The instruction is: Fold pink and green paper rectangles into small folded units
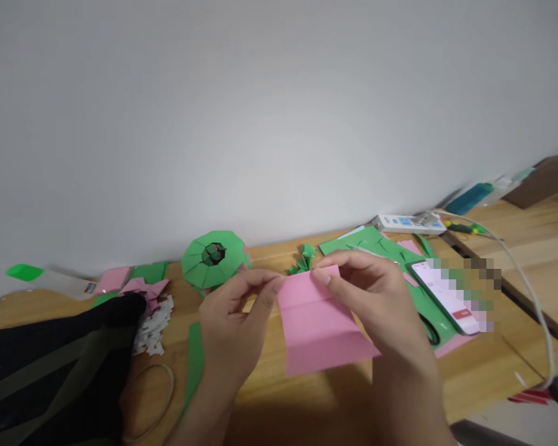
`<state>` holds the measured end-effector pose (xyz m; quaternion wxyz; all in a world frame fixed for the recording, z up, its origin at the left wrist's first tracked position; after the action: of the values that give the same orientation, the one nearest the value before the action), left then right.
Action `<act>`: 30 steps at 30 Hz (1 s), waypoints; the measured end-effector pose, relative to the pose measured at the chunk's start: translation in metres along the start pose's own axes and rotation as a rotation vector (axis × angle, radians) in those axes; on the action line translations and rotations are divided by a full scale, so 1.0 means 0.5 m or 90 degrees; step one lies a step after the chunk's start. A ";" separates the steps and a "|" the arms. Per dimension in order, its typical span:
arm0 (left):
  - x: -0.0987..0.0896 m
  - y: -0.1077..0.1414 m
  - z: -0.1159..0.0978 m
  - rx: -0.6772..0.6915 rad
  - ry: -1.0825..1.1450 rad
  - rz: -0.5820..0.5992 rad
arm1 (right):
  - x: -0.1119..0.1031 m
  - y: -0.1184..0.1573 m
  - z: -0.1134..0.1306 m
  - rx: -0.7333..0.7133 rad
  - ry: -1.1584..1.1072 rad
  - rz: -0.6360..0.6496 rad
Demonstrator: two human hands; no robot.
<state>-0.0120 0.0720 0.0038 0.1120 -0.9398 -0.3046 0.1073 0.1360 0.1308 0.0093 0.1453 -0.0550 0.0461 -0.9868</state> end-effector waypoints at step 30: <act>-0.006 -0.025 0.032 -0.044 0.193 -0.044 | -0.033 -0.010 0.001 -0.146 -0.004 0.280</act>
<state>-0.0256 0.0825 -0.0078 0.1278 -0.9374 -0.3200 -0.0503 0.1501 0.1406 0.0086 0.3493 -0.0631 0.1677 -0.9197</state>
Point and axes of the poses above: each hand's wrist, its own y-axis away from the middle knuckle, its own x-axis out of the palm, z = x × y, the point moved 2 cm from there along -y, towards the middle knuckle, and after that the axes turned 4 degrees about -y, right-handed, at the moved point
